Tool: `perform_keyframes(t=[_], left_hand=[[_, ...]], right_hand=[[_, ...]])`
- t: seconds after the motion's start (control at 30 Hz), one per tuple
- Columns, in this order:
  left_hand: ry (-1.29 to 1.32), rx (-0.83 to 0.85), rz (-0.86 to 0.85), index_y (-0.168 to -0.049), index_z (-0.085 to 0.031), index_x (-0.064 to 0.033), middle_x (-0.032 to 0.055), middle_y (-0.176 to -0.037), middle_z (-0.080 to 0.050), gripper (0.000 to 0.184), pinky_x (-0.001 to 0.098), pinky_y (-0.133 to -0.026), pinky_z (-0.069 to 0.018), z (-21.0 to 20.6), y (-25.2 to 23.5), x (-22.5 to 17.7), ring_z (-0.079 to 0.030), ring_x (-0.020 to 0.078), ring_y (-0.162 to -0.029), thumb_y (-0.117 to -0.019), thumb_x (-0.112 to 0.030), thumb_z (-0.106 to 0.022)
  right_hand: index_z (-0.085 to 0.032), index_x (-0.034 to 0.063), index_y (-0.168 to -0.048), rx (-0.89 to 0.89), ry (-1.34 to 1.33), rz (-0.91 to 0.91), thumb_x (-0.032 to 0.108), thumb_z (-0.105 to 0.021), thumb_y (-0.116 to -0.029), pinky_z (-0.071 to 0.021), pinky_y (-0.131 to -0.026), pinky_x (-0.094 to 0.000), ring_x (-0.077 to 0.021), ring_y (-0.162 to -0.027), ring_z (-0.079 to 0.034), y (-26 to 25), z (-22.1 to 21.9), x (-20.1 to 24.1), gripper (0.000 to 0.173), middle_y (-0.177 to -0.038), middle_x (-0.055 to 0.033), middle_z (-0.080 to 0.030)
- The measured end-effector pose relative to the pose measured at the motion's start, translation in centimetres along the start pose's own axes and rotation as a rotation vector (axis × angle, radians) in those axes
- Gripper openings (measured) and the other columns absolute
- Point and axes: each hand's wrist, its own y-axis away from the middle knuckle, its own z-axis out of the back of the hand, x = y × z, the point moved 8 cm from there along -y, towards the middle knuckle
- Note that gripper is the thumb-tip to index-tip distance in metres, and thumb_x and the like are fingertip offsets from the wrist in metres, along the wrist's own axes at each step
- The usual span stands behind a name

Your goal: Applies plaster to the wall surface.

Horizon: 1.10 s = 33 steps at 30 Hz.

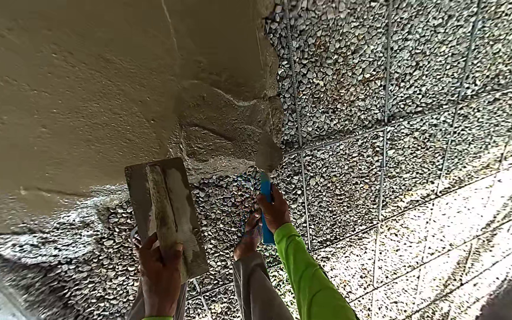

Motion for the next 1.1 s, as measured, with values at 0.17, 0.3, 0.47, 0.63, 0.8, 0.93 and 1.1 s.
perform_keyframes(t=[0.17, 0.3, 0.47, 0.63, 0.8, 0.93, 1.1], left_hand=[[0.073, -0.082, 0.063, -0.150, -0.037, -0.0062, 0.0127, -0.106, -0.067, 0.065, 0.0323, -0.076, -0.0590, 1.2, -0.3, -0.4, -0.068, 0.0133, -0.088, -0.0935, -0.010, -0.068], [0.066, -0.088, 0.050, -0.150, -0.037, -0.0056, 0.0122, -0.105, -0.067, 0.065, 0.0321, -0.075, -0.0594, 1.5, -0.5, -0.6, -0.068, 0.0128, -0.086, -0.0932, -0.011, -0.069], [0.098, -0.082, 0.022, -0.148, -0.039, -0.0058, 0.0097, -0.103, -0.068, 0.065, 0.0293, -0.073, -0.0593, 1.4, -0.6, -0.4, -0.069, 0.0108, -0.085, -0.0907, -0.013, -0.069], [0.105, -0.054, 0.039, -0.149, -0.037, -0.0052, 0.0108, -0.106, -0.067, 0.067, 0.0285, -0.075, -0.0586, 1.0, -0.4, -0.5, -0.068, 0.0102, -0.087, -0.0907, -0.011, -0.068], [0.087, -0.036, 0.041, -0.150, -0.036, -0.0057, 0.0111, -0.107, -0.067, 0.068, 0.0288, -0.075, -0.0585, 0.8, -0.5, -0.3, -0.068, 0.0100, -0.087, -0.0915, -0.012, -0.068], [0.074, -0.029, 0.021, -0.150, -0.035, -0.0044, 0.0113, -0.107, -0.067, 0.067, 0.0271, -0.074, -0.0585, 0.5, -0.4, -0.8, -0.068, 0.0087, -0.087, -0.0914, -0.010, -0.068], [0.053, -0.020, 0.021, -0.149, -0.037, -0.0049, 0.0107, -0.105, -0.067, 0.066, 0.0296, -0.074, -0.0587, 0.0, -0.4, -0.6, -0.068, 0.0104, -0.086, -0.0913, -0.013, -0.067]], right_hand=[[-0.036, 0.0104, -0.158, 0.137, 0.028, 0.118, 0.026, -0.060, -0.1041, -0.0605, -0.061, -0.0417, -0.0235, -0.066, -0.067, -1.9, -3.4, 6.8, 0.060, -0.095, -0.0164, -0.067], [-0.041, 0.0140, -0.155, 0.214, -0.036, 0.182, 0.028, -0.058, -0.1058, -0.0612, -0.057, -0.0452, -0.0267, -0.062, -0.067, -4.9, -6.6, 12.6, 0.054, -0.098, -0.0182, -0.067], [-0.050, 0.0120, -0.146, 0.330, 0.013, 0.244, 0.030, -0.060, -0.1045, -0.0602, -0.054, -0.0433, -0.0257, -0.062, -0.067, -7.6, -10.2, 18.9, 0.047, -0.099, -0.0170, -0.067], [-0.054, 0.0097, -0.143, 0.292, 0.074, 0.220, 0.029, -0.061, -0.1034, -0.0608, -0.057, -0.0433, -0.0261, -0.066, -0.068, -9.5, -8.3, 18.8, 0.045, -0.102, -0.0171, -0.068], [-0.052, 0.0114, -0.145, 0.215, 0.071, 0.171, 0.029, -0.062, -0.1037, -0.0602, -0.056, -0.0418, -0.0248, -0.065, -0.067, -10.5, -2.7, 15.8, 0.046, -0.102, -0.0161, -0.068], [-0.052, 0.0106, -0.145, 0.129, 0.027, 0.136, 0.027, -0.063, -0.1024, -0.0605, -0.058, -0.0441, -0.0260, -0.066, -0.068, -10.9, 0.1, 13.3, 0.047, -0.102, -0.0177, -0.068], [-0.052, 0.0089, -0.145, 0.060, -0.108, 0.100, 0.027, -0.063, -0.1033, -0.0589, -0.052, -0.0401, -0.0230, -0.057, -0.063, -10.3, 1.0, 11.1, 0.046, -0.097, -0.0158, -0.066]])
